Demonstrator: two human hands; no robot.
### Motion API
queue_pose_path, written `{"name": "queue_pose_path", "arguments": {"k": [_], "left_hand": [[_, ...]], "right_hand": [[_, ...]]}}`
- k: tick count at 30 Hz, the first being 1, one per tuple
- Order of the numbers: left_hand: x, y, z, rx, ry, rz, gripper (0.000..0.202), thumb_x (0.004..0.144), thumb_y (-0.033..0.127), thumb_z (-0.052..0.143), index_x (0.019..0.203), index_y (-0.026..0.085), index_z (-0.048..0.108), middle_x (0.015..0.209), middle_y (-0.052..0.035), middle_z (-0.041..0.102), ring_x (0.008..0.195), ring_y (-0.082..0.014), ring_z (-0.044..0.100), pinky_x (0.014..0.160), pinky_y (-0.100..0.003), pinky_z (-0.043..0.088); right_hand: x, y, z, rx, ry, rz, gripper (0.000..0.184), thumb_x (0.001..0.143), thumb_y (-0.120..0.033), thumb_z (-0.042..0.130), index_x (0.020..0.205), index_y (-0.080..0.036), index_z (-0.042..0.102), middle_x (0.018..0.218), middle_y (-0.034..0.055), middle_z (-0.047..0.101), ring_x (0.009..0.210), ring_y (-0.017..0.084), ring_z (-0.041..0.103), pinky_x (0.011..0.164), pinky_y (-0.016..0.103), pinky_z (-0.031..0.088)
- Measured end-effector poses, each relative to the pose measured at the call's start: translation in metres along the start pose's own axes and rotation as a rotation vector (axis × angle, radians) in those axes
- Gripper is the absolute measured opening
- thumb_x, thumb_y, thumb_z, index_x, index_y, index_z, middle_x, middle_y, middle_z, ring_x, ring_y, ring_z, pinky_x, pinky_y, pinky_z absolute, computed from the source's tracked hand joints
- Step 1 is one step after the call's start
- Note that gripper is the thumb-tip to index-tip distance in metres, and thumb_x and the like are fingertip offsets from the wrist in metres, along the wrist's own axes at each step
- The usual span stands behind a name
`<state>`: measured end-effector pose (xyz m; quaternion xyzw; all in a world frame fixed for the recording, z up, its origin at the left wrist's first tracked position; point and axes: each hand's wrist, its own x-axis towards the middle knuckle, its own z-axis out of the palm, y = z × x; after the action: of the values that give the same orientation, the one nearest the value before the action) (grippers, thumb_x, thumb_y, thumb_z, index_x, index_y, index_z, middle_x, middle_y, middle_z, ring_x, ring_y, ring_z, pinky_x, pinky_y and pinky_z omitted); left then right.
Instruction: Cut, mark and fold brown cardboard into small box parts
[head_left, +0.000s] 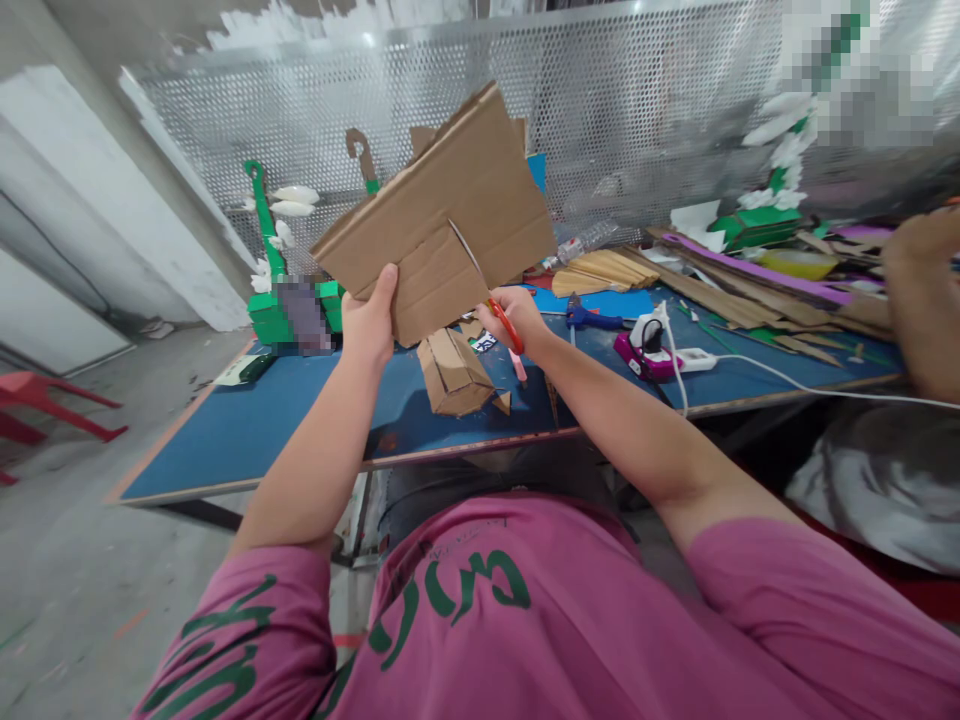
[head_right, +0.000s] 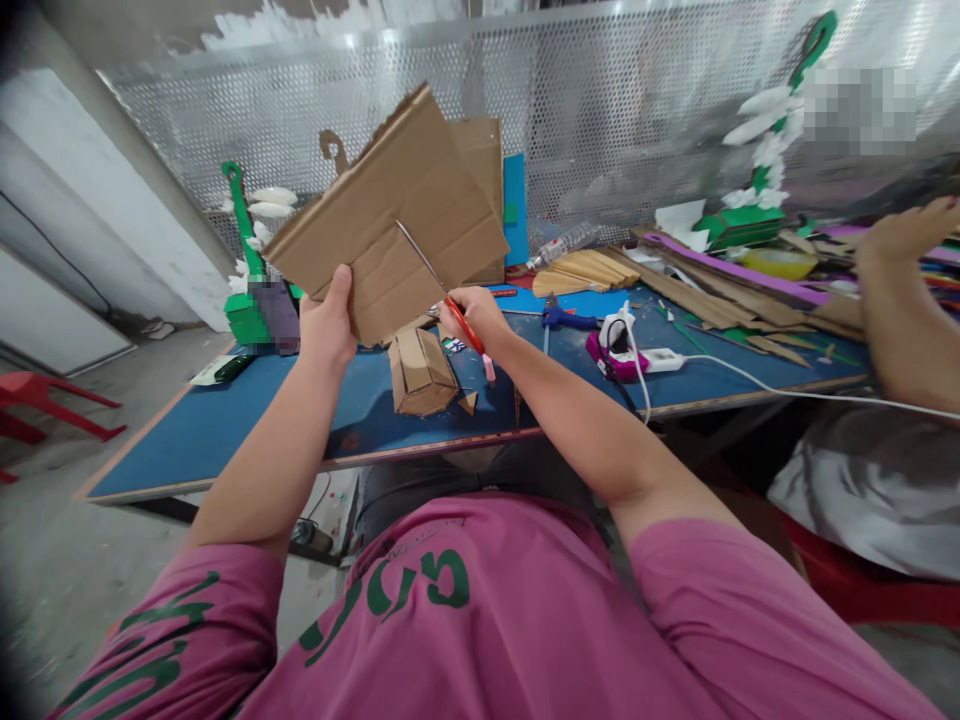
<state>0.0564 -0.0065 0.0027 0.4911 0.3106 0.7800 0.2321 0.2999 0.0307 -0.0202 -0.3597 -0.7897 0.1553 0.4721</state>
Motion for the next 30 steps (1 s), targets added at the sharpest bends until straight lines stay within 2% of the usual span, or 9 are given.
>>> {"name": "queue_pose_path", "arguments": {"k": [9, 14, 20, 25, 30], "left_hand": [[0.000, -0.001, -0.001, -0.047, -0.018, -0.012, 0.069, 0.075, 0.068, 0.096, 0.124, 0.022, 0.078, 0.141, -0.0117, 0.078, 0.145, -0.0357, 0.067, 0.128, -0.052, 0.053], [0.000, -0.001, 0.000, -0.059, -0.021, -0.023, 0.072, 0.075, 0.068, 0.096, 0.127, 0.022, 0.077, 0.144, -0.0120, 0.076, 0.148, -0.0349, 0.065, 0.130, -0.052, 0.050], [-0.001, 0.000, 0.000, -0.092, 0.009, -0.064, 0.069, 0.075, 0.063, 0.098, 0.124, 0.020, 0.078, 0.143, -0.0137, 0.076, 0.143, -0.0366, 0.068, 0.128, -0.055, 0.053], [0.001, 0.000, -0.001, -0.130, 0.024, -0.099, 0.069, 0.082, 0.064, 0.092, 0.133, 0.021, 0.074, 0.153, -0.0134, 0.070, 0.148, -0.0348, 0.064, 0.129, -0.054, 0.051], [0.005, 0.004, -0.001, -0.187, 0.021, -0.176, 0.071, 0.094, 0.073, 0.074, 0.151, 0.032, 0.065, 0.167, -0.0063, 0.061, 0.155, -0.0275, 0.058, 0.130, -0.050, 0.049]], "right_hand": [[0.000, -0.006, -0.003, -0.008, -0.008, 0.026, 0.039, 0.093, -0.032, 0.059, 0.060, -0.022, 0.040, 0.062, -0.0038, 0.036, 0.063, 0.012, 0.035, 0.061, 0.030, 0.028], [-0.001, -0.011, -0.002, 0.051, -0.003, 0.053, 0.041, 0.092, -0.032, 0.062, 0.059, -0.022, 0.041, 0.062, -0.0042, 0.034, 0.064, 0.011, 0.035, 0.061, 0.029, 0.028], [-0.003, -0.005, 0.002, 0.239, -0.094, 0.135, 0.051, 0.086, -0.056, 0.078, 0.063, -0.022, 0.049, 0.062, -0.0050, 0.040, 0.060, 0.011, 0.036, 0.058, 0.029, 0.028], [-0.006, -0.005, 0.001, 0.380, -0.157, 0.129, 0.052, 0.082, -0.065, 0.082, 0.071, -0.021, 0.054, 0.063, -0.0055, 0.045, 0.059, 0.011, 0.040, 0.058, 0.028, 0.030], [-0.006, -0.008, 0.000, 0.341, -0.169, 0.112, 0.061, 0.076, -0.070, 0.085, 0.066, -0.022, 0.050, 0.061, -0.0053, 0.043, 0.058, 0.011, 0.039, 0.057, 0.029, 0.028]]}}
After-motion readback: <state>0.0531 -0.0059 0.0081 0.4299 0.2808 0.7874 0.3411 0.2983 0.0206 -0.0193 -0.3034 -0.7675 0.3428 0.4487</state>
